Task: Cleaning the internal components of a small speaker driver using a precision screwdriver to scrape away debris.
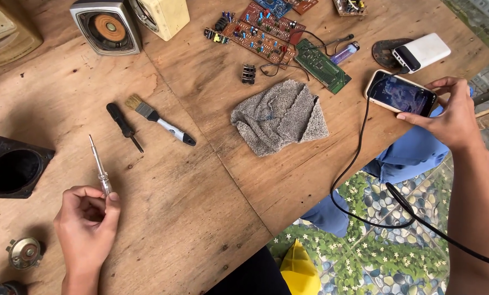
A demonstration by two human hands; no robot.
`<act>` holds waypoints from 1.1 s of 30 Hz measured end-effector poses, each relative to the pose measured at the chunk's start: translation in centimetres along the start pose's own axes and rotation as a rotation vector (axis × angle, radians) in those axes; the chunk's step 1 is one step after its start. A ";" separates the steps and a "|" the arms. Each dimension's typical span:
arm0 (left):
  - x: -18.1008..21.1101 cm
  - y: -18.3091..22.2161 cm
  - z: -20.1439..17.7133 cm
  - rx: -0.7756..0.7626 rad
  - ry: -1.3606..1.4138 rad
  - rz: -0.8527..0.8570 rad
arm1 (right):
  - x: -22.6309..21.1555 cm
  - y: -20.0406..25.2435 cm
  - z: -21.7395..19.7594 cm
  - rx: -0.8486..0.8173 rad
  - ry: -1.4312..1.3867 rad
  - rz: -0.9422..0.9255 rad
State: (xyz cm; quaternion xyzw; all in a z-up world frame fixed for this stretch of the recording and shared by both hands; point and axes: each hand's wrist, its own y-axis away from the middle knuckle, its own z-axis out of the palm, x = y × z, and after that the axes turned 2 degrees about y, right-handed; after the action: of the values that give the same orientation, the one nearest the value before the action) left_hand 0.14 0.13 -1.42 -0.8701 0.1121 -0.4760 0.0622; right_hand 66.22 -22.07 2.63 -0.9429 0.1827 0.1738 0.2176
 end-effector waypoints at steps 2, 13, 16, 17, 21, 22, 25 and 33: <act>-0.1 0.0 0.1 -0.001 -0.003 -0.003 | -0.1 -0.1 0.0 -0.008 0.002 -0.003; 0.7 -0.1 0.0 0.008 0.014 -0.014 | -1.0 -0.3 -0.1 -0.039 -0.052 0.029; 0.7 -0.1 -0.1 0.000 0.020 0.013 | -1.5 0.4 0.2 -0.090 0.066 0.100; 0.6 -0.2 -0.1 -0.014 0.027 0.008 | -1.8 1.0 0.7 -0.017 0.108 0.086; 0.0 -0.2 -0.1 -0.034 0.135 0.019 | -0.5 5.0 3.7 0.633 -0.142 -0.135; -0.1 -0.3 0.1 0.002 0.127 0.006 | 0.5 6.5 4.3 0.622 -0.169 -0.162; -0.3 -0.1 0.1 0.044 0.139 0.011 | -1.2 12.5 7.3 0.528 -0.284 -0.336; 0.4 -0.1 -0.2 0.015 0.218 0.203 | -35.3 16.2 12.2 0.376 -0.515 -0.737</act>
State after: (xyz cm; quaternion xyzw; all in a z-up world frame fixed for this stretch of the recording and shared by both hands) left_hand 0.21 0.09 -0.93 -0.7968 0.2023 -0.5598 0.1038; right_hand 25.58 -20.37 1.03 -0.8156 -0.1949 0.2766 0.4693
